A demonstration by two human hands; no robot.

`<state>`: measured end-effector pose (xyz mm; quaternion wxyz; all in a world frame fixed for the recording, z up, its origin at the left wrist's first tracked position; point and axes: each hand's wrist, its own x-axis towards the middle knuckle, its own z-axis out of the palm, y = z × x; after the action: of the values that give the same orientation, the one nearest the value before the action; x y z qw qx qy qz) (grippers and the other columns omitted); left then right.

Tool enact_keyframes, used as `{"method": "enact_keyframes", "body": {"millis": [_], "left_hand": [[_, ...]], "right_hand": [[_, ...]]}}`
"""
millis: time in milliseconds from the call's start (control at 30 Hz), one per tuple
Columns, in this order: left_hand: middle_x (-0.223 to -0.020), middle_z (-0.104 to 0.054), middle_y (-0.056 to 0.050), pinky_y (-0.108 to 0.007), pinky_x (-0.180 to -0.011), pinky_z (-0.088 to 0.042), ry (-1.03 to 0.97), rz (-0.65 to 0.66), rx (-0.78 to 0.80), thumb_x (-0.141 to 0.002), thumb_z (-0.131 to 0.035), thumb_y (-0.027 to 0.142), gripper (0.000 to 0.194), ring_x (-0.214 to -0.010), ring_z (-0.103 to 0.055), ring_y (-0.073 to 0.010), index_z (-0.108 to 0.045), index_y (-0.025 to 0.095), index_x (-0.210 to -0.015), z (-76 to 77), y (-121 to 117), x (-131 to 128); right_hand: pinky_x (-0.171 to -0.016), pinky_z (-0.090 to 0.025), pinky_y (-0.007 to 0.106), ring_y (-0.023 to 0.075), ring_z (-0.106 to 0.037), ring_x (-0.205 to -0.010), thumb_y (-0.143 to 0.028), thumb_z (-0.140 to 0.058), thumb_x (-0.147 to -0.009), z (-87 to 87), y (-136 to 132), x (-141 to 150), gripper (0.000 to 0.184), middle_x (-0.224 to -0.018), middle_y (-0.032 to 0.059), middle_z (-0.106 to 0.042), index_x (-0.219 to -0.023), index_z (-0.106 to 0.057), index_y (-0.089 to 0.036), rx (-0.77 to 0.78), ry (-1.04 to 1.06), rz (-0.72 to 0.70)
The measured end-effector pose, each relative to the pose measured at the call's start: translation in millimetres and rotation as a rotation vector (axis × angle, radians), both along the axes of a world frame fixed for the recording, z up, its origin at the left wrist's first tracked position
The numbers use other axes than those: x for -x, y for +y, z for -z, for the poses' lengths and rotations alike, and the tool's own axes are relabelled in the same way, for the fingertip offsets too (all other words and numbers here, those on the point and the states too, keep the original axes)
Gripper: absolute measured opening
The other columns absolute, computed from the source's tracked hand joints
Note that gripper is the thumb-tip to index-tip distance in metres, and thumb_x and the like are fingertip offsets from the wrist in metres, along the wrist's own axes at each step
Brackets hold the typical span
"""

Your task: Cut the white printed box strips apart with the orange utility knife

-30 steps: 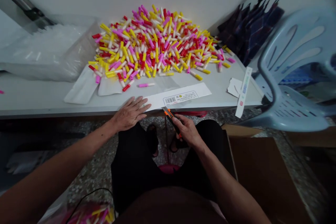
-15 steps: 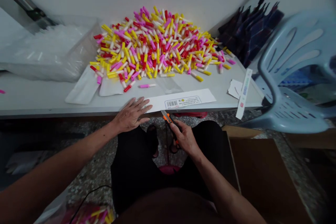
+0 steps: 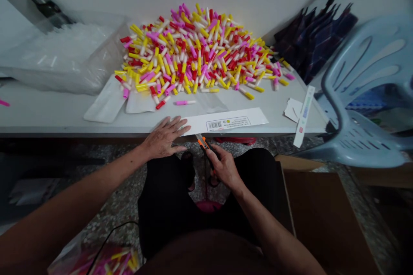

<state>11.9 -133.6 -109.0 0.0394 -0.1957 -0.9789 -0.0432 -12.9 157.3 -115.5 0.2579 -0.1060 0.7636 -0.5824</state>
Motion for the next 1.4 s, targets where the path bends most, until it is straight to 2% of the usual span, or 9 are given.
{"method": "enact_keyframes", "body": {"millis": [167,333,400,533,667,800,967,1233,1400], "left_hand": [[-0.173,-0.028,-0.011,-0.058,-0.131,-0.016,0.005,0.021,0.009,-0.098,-0.054,0.070,0.086,-0.162,-0.020,-0.0332,-0.026,0.028,-0.167,1.9,-2,0],[-0.173,-0.028,-0.012,-0.057,-0.131,-0.014,0.009,0.027,0.018,-0.096,-0.058,0.069,0.089,-0.162,-0.020,-0.0333,-0.024,0.026,-0.167,2.4,-2,-1],[-0.173,-0.028,-0.013,-0.056,-0.131,-0.014,0.002,0.029,0.022,-0.095,-0.060,0.067,0.090,-0.162,-0.019,-0.0335,-0.025,0.024,-0.166,1.0,-2,-1],[-0.174,-0.025,-0.013,-0.056,-0.131,-0.014,-0.019,0.018,0.036,-0.095,-0.061,0.065,0.091,-0.162,-0.018,-0.0343,-0.026,0.022,-0.167,-2.7,0,-1],[-0.175,-0.024,-0.014,-0.055,-0.132,-0.013,-0.022,0.042,0.038,-0.096,-0.055,0.070,0.093,-0.163,-0.017,-0.0329,-0.023,0.020,-0.167,-4.3,-5,-2],[-0.172,-0.031,-0.011,-0.050,-0.133,-0.015,0.018,0.070,0.033,-0.104,-0.047,0.062,0.077,-0.162,-0.021,-0.0270,-0.026,0.021,-0.166,-1.7,-15,-11],[-0.168,-0.040,-0.008,-0.052,-0.131,-0.019,0.072,0.023,0.040,-0.111,-0.039,0.044,0.055,-0.161,-0.026,-0.0265,-0.040,0.021,-0.161,3.4,-17,-17],[-0.167,-0.043,-0.008,-0.053,-0.129,-0.023,0.101,-0.005,0.025,-0.111,-0.039,0.034,0.050,-0.159,-0.029,-0.0267,-0.044,0.021,-0.159,6.6,-11,-16],[-0.169,-0.040,-0.008,-0.054,-0.129,-0.023,0.085,0.007,0.020,-0.110,-0.042,0.034,0.053,-0.160,-0.028,-0.0271,-0.039,0.021,-0.161,5.4,-12,-17]], "right_hand": [[-0.041,-0.043,0.028,0.0187,-0.058,-0.041,-0.060,-0.061,-0.095,4.2,-1,-6,0.055,-0.055,-0.0015,-0.061,-0.129,-0.069,-0.018,-0.009,-0.023,0.014],[-0.043,-0.044,0.027,0.0164,-0.058,-0.044,-0.060,-0.059,-0.096,4.0,-12,-6,0.053,-0.067,0.0008,-0.069,-0.126,-0.071,-0.018,0.002,0.007,0.036],[-0.042,-0.044,0.026,0.0158,-0.057,-0.042,-0.060,-0.059,-0.096,2.1,-18,-6,0.053,-0.062,-0.0012,-0.066,-0.126,-0.070,-0.018,0.016,-0.010,0.030],[-0.038,-0.041,0.023,0.0141,-0.055,-0.038,-0.061,-0.061,-0.093,-5.1,-26,-7,0.052,-0.057,-0.0047,-0.060,-0.123,-0.068,-0.020,0.067,-0.096,0.040],[-0.031,-0.035,0.020,0.0120,-0.050,-0.035,-0.062,-0.064,-0.091,-12.2,-23,-5,0.047,-0.055,-0.0069,-0.057,-0.113,-0.067,-0.020,0.168,-0.257,0.035],[-0.028,-0.033,0.020,0.0113,-0.049,-0.034,-0.060,-0.067,-0.088,-13.4,-18,4,0.048,-0.056,-0.0076,-0.057,-0.114,-0.066,-0.020,0.207,-0.318,0.016],[-0.028,-0.034,0.020,0.0118,-0.049,-0.035,-0.058,-0.066,-0.091,-12.0,-18,10,0.048,-0.055,-0.0082,-0.056,-0.121,-0.067,-0.021,0.189,-0.309,-0.014],[-0.032,-0.033,0.021,0.0116,-0.047,-0.034,-0.059,-0.061,-0.093,-18.7,-22,-10,0.045,-0.053,-0.0075,-0.054,-0.116,-0.069,-0.021,0.147,-0.240,-0.023],[-0.032,-0.036,0.021,0.0128,-0.052,-0.035,-0.056,-0.059,-0.094,-17.3,-31,-7,0.044,-0.055,-0.0068,-0.056,-0.114,-0.070,-0.019,0.112,-0.148,-0.038]]}}
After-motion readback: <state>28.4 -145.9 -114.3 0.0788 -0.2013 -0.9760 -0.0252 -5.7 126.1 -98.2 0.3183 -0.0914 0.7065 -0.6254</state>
